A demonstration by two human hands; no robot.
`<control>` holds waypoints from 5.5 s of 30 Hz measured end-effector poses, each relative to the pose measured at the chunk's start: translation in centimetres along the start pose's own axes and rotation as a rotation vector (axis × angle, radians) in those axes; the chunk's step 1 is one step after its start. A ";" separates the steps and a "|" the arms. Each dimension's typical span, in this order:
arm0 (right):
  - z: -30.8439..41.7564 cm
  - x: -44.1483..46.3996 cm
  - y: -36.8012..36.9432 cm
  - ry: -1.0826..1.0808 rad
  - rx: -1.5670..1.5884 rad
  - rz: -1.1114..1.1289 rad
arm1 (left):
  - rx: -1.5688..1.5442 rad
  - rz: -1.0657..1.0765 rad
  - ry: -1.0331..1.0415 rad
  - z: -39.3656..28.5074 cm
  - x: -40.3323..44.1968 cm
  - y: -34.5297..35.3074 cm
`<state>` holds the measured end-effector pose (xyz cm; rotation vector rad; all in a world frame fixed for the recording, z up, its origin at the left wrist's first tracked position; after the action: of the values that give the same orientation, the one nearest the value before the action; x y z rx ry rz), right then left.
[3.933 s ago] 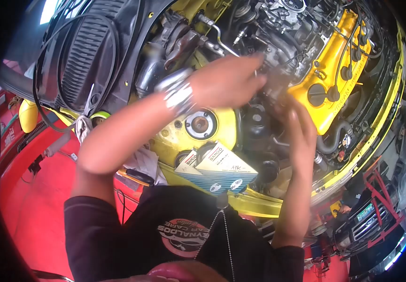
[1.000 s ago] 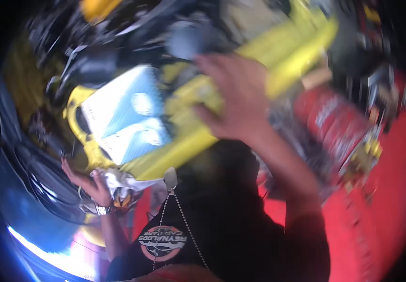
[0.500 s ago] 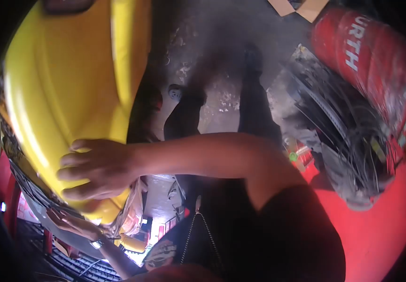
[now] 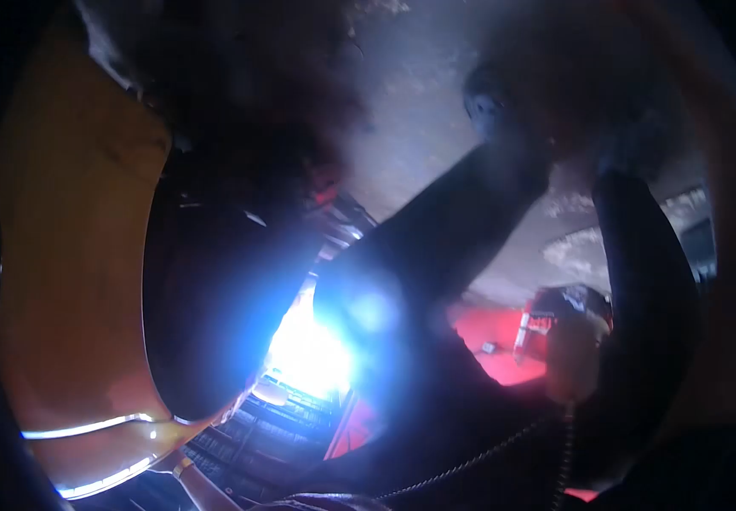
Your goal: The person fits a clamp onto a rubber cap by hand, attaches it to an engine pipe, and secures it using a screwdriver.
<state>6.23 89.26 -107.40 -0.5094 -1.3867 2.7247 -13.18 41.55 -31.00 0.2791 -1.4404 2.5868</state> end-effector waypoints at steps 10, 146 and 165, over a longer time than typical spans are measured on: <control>2.8 11.4 -1.4 -0.360 -0.108 -0.131 | 0.064 -0.041 -0.139 -1.2 -0.7 -0.7; 111.4 18.5 -25.5 -0.377 0.326 0.812 | -0.682 0.953 0.130 29.6 25.2 37.3; 114.5 16.7 -16.1 -1.138 -0.430 0.581 | -1.205 0.863 -1.119 28.7 22.7 36.6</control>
<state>-46.59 12.75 -36.69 1.0022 -2.3427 3.2908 -41.44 -0.71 -40.72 1.1535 -3.7460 1.1691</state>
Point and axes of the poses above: each hand's wrist, its own x-axis towards the middle knuckle, its own y-axis out of the palm, z = x × y, the point moved 1 cm from there along x, towards the middle knuckle, and after that the axes turned 8 degrees about x, right-handed, at the moved point
